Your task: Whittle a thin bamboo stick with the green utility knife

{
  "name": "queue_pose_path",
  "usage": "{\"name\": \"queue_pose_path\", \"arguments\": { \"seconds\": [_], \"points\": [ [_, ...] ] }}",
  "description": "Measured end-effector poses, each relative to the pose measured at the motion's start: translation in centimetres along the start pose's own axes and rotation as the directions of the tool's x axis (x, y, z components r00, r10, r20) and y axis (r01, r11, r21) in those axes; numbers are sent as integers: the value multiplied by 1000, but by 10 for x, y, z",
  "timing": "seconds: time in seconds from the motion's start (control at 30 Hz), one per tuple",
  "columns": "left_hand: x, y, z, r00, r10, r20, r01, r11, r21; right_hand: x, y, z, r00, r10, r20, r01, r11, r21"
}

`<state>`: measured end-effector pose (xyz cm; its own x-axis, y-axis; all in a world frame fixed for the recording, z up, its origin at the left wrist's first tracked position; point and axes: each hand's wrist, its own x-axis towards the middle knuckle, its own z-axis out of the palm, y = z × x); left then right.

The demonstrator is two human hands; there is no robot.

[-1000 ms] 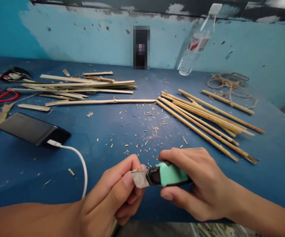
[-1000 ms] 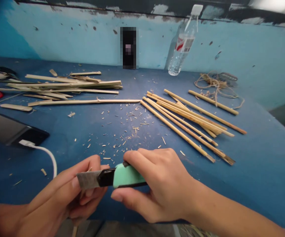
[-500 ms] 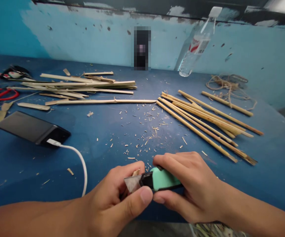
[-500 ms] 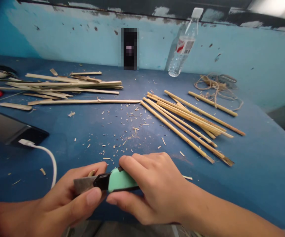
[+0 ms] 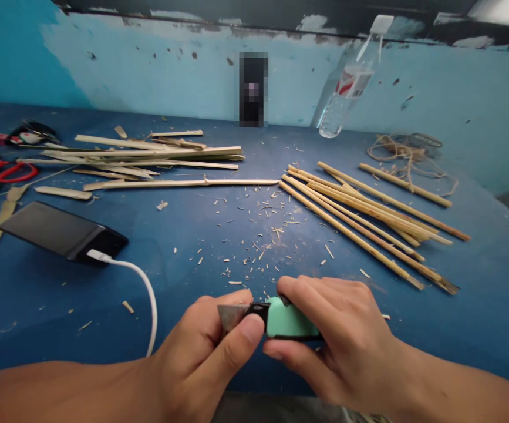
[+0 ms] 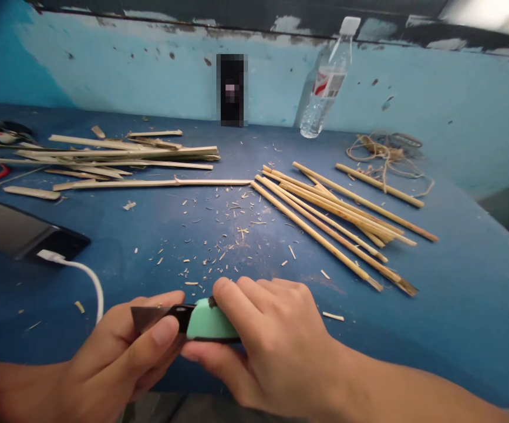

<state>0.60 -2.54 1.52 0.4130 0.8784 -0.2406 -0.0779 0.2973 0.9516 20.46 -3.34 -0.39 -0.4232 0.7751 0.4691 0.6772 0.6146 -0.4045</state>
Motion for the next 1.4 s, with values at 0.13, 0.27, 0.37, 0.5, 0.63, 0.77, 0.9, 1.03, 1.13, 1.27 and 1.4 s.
{"name": "queue_pose_path", "arguments": {
  "seconds": [0.13,0.27,0.37,0.5,0.63,0.77,0.9,1.03,1.13,1.27,1.4],
  "points": [
    [5,-5,-9,999,-32,43,31,999,22,1,-4,2,1000,5,-26,-8,993,-120],
    [7,-14,-20,987,-141,82,137,989,53,9,2,-3,996,51,-75,-63,982,-175],
    [7,-13,-22,979,-199,52,199,980,10,15,15,-13,972,164,-166,-197,958,-207],
    [10,-9,-20,959,-212,190,224,974,-44,18,28,-23,963,223,-150,-242,963,-122],
    [9,-13,-18,960,-114,256,170,963,-207,14,26,-22,982,186,-39,-187,982,-31],
    [6,-17,-14,957,-158,242,221,939,-263,11,21,-18,989,144,32,-145,989,42],
    [4,-15,-13,961,-97,257,159,960,-232,10,22,-18,986,164,22,-164,986,-10],
    [3,-17,-15,959,-73,275,132,970,-202,12,28,-17,974,221,41,-217,972,-89],
    [4,-21,-17,952,-49,301,110,976,-188,13,31,-16,963,262,64,-251,957,-146],
    [4,-25,-20,949,-66,310,119,981,-154,12,32,-15,972,231,51,-226,971,-81],
    [4,-26,-22,937,-77,341,141,976,-169,10,30,-16,983,185,14,-184,982,-49]
  ]
}}
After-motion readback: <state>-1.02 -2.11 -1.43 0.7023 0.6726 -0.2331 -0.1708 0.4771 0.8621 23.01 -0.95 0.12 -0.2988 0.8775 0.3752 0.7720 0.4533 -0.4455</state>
